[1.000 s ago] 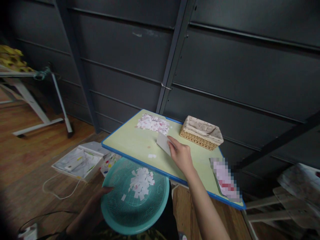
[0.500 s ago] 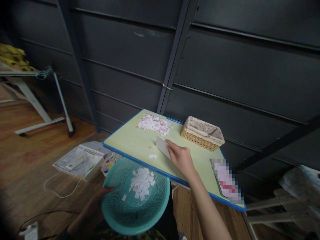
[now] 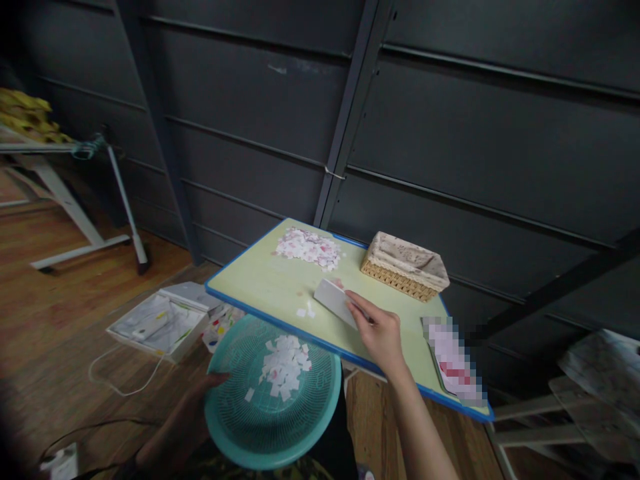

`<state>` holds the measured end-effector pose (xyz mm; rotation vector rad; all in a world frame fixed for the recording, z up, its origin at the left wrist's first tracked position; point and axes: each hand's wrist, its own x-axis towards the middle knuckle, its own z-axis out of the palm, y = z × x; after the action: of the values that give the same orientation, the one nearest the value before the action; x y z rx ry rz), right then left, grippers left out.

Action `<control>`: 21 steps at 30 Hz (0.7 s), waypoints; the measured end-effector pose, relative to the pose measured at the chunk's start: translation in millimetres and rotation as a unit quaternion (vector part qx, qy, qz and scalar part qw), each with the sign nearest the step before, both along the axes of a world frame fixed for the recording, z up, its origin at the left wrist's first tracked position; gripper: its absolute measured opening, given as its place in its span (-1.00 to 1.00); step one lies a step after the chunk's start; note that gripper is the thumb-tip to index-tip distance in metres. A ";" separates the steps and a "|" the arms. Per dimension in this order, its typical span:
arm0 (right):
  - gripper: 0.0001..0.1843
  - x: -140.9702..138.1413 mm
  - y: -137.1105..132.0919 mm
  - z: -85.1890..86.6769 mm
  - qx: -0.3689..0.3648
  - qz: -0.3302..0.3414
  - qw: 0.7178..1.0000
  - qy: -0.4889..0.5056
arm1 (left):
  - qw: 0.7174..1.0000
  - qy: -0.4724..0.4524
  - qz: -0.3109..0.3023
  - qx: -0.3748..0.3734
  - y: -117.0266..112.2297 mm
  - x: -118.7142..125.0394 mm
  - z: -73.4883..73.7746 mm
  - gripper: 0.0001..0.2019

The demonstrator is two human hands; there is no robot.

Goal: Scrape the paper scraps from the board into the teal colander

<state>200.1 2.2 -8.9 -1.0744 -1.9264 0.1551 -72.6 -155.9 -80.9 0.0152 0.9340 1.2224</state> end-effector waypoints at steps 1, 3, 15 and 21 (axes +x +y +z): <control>-0.72 -1.3 -1.4 -4.5 0.005 0.008 1.000 -0.002 | 1.000 0.005 -0.001 0.001 0.0 -0.6 -1.6 -0.30; -0.71 -4.9 -6.4 -13.0 0.011 0.040 0.999 -0.011 | 1.000 0.013 -0.001 0.009 -0.5 -1.8 -3.2 -0.32; -0.61 -26.8 -38.1 -19.9 0.036 0.174 0.984 0.001 | 1.000 0.004 -0.004 0.008 0.4 -9.3 -13.6 -0.35; -0.62 -29.6 -40.9 -18.2 0.034 0.179 0.983 0.012 | 0.999 0.010 -0.012 0.029 1.8 -13.3 -19.2 -0.45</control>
<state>170.5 -38.7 -27.1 -0.6691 -2.0740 0.2969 -85.9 -154.1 -100.2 0.0841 0.9133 1.2289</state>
